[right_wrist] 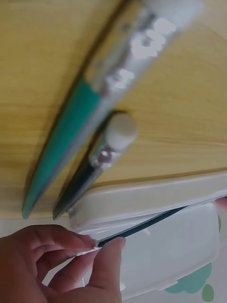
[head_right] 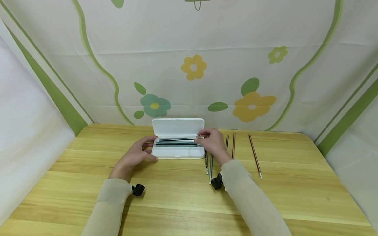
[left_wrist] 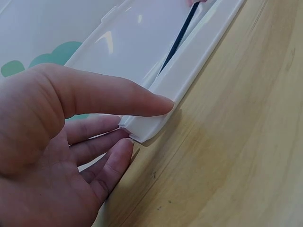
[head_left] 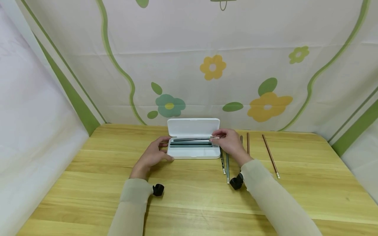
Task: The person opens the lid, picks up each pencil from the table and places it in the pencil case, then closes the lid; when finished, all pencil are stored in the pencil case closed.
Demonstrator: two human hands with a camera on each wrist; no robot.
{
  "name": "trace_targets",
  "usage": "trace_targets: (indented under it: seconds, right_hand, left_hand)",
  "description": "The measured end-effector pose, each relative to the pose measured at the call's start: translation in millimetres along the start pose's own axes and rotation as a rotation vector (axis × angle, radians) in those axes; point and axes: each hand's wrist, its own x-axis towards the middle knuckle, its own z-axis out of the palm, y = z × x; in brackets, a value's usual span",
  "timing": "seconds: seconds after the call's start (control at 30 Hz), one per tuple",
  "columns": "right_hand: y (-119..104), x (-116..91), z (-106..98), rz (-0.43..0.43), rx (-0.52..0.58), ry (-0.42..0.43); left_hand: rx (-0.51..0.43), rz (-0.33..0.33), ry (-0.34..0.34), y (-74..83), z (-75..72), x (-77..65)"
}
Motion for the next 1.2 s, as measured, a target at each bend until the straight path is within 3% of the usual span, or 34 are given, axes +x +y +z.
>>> trace_targets:
  seconds: [0.17,0.73,1.2]
  right_hand:
    - [3,-1,-2,0.035,0.052,0.008]
    - [8,1,7,0.002,0.024,0.107]
    - [4,-3,14,-0.019,-0.087,0.151]
  left_hand:
    - [0.011,-0.004,0.007,0.7,-0.5,-1.1]
    - [-0.007,0.003,-0.001,0.3,0.4,-2.3]
    - [-0.019,0.003,-0.008,-0.4,0.7,0.5]
